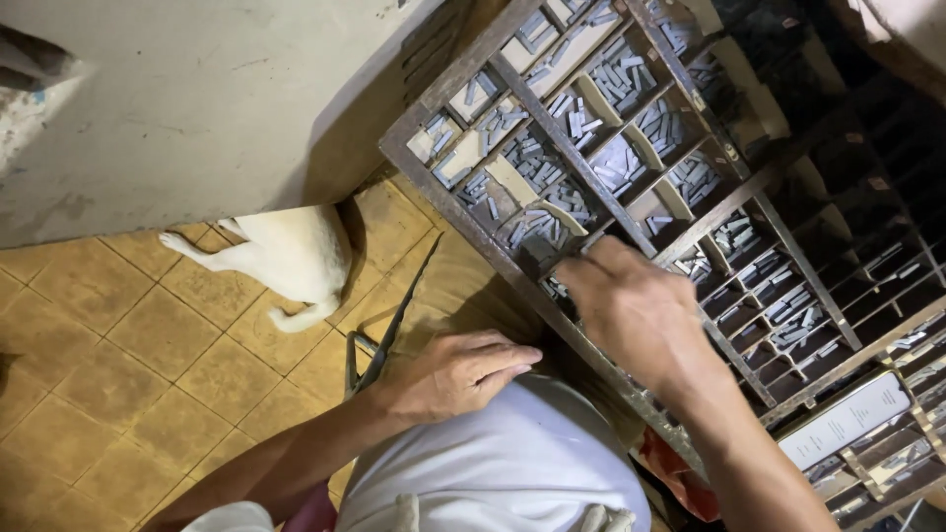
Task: Sorting and organizing individual metal letterpress type characters within a wooden printer's type case.
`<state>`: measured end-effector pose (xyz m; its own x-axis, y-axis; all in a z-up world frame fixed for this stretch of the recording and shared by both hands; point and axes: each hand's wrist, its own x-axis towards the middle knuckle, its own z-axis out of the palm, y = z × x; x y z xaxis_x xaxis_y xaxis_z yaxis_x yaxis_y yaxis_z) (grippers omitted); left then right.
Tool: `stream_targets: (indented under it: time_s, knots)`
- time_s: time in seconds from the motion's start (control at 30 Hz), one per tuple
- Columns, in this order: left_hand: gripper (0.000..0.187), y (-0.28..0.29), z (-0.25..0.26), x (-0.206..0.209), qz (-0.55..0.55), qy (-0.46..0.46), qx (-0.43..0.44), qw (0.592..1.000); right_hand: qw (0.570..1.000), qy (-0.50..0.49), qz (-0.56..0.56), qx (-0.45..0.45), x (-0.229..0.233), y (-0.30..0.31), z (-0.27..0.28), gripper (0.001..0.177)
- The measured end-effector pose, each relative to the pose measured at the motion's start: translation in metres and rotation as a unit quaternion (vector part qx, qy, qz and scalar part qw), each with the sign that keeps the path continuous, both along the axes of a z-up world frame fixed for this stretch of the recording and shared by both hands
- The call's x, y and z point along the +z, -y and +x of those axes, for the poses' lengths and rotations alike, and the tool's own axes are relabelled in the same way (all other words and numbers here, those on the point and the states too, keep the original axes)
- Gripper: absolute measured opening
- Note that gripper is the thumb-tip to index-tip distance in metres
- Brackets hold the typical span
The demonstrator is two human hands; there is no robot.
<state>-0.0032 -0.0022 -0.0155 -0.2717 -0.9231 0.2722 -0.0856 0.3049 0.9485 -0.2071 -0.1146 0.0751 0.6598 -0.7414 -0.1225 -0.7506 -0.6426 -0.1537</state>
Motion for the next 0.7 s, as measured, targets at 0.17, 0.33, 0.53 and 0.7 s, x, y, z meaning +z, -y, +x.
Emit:
stream_targets:
  time_s: [0.17, 0.33, 0.53, 0.7]
  knots:
    - [0.018, 0.001, 0.006, 0.011, 0.000, 0.014, 0.008, 1.000, 0.999, 0.030, -0.017, 0.031, 0.017, 0.000, 0.029, 0.013]
    - [0.018, -0.001, 0.009, 0.011, -0.016, 0.014, 0.007, 1.000, 0.999, -0.017, -0.019, 0.033, 0.017, -0.009, 0.023, 0.016]
    - [0.014, 0.005, 0.014, 0.015, -0.021, 0.004, -0.024, 0.999, 0.999, -0.026, -0.025, 0.026, 0.004, -0.027, 0.001, 0.023]
    - [0.015, -0.004, -0.001, 0.001, -0.025, 0.001, -0.026, 0.999, 0.999, 0.027, -0.022, -0.009, -0.005, -0.024, -0.006, 0.019]
